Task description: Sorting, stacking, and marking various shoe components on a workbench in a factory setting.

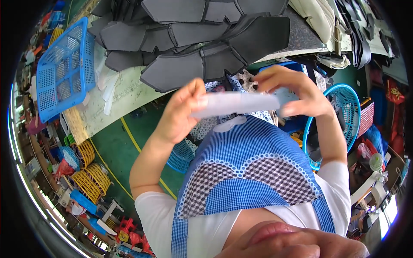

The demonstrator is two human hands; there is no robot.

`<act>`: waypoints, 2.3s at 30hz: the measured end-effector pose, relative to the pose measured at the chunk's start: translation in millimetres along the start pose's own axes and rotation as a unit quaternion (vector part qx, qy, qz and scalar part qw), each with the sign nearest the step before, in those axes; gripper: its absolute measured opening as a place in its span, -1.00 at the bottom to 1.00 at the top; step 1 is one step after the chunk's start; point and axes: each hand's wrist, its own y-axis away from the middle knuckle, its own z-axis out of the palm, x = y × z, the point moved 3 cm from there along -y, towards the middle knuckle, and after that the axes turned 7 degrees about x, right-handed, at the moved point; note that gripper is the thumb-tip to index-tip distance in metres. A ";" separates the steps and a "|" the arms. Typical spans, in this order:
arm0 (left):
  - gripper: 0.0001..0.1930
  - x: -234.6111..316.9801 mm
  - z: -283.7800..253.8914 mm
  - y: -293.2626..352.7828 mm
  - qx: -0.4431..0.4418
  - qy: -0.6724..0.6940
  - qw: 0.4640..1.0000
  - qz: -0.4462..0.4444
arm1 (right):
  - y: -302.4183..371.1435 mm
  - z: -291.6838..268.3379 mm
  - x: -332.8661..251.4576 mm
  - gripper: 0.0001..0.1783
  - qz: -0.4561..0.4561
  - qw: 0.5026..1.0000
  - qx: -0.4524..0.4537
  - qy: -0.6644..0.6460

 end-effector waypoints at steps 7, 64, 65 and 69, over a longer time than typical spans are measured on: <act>-0.71 32.5 -28.1 -46.0 0.213 -0.400 0.875 0.170 | -79.2 0.8 11.7 -0.56 0.091 0.929 -0.045 0.357; -0.90 1.2 14.6 -75.4 0.136 -0.613 0.689 0.363 | -59.5 41.0 33.8 -0.88 -0.194 0.909 0.137 0.342; -0.89 1.4 16.5 -73.0 0.134 -0.604 0.695 0.366 | -57.1 39.2 34.1 -0.88 -0.191 0.910 0.138 0.341; -0.89 7.3 14.6 -75.9 0.138 -0.623 0.678 0.365 | -52.9 39.5 31.0 -0.85 -0.252 0.894 0.120 0.351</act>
